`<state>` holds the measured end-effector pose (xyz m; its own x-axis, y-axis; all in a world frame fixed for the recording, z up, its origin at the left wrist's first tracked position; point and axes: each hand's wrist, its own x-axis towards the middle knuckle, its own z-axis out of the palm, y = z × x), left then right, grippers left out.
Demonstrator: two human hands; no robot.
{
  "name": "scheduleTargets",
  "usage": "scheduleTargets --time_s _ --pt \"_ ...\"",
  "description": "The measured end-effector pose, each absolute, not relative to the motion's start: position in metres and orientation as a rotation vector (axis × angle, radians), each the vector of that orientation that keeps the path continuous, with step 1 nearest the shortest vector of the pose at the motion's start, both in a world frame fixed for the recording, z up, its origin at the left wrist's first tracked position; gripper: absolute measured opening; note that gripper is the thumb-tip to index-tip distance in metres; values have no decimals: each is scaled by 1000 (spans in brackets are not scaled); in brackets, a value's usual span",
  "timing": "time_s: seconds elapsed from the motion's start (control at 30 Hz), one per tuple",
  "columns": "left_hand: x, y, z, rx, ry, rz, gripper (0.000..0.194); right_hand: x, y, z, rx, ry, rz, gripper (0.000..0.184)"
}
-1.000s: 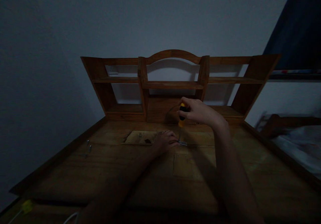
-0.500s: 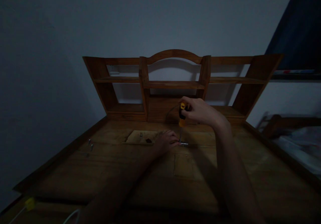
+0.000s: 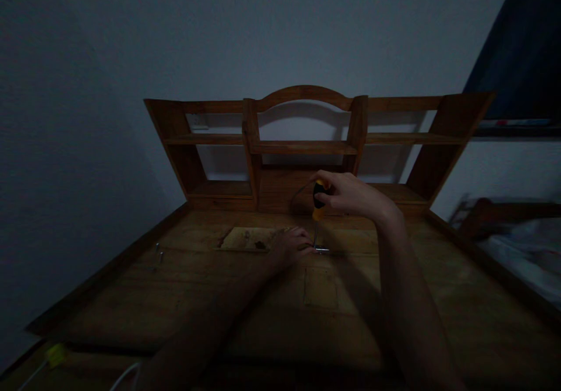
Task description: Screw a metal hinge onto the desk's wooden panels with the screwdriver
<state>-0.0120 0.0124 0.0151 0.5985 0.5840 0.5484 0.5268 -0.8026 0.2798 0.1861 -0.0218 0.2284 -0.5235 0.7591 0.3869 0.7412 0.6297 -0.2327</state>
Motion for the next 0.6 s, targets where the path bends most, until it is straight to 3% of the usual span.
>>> scheduleTargets --time_s 0.07,0.2,0.5,0.6 --pt "-11 12 16 2726 948 990 25 184 -22 228 -1238 -2377 1 25" --pt "-11 11 17 2730 937 988 24 182 -19 224 -1337 -2322 -120 39" --pt "-10 11 17 2728 961 970 26 184 -17 222 -1226 -2374 -46 27" --pt "-10 11 17 2718 964 983 26 182 -16 221 -1349 -2307 -120 34"
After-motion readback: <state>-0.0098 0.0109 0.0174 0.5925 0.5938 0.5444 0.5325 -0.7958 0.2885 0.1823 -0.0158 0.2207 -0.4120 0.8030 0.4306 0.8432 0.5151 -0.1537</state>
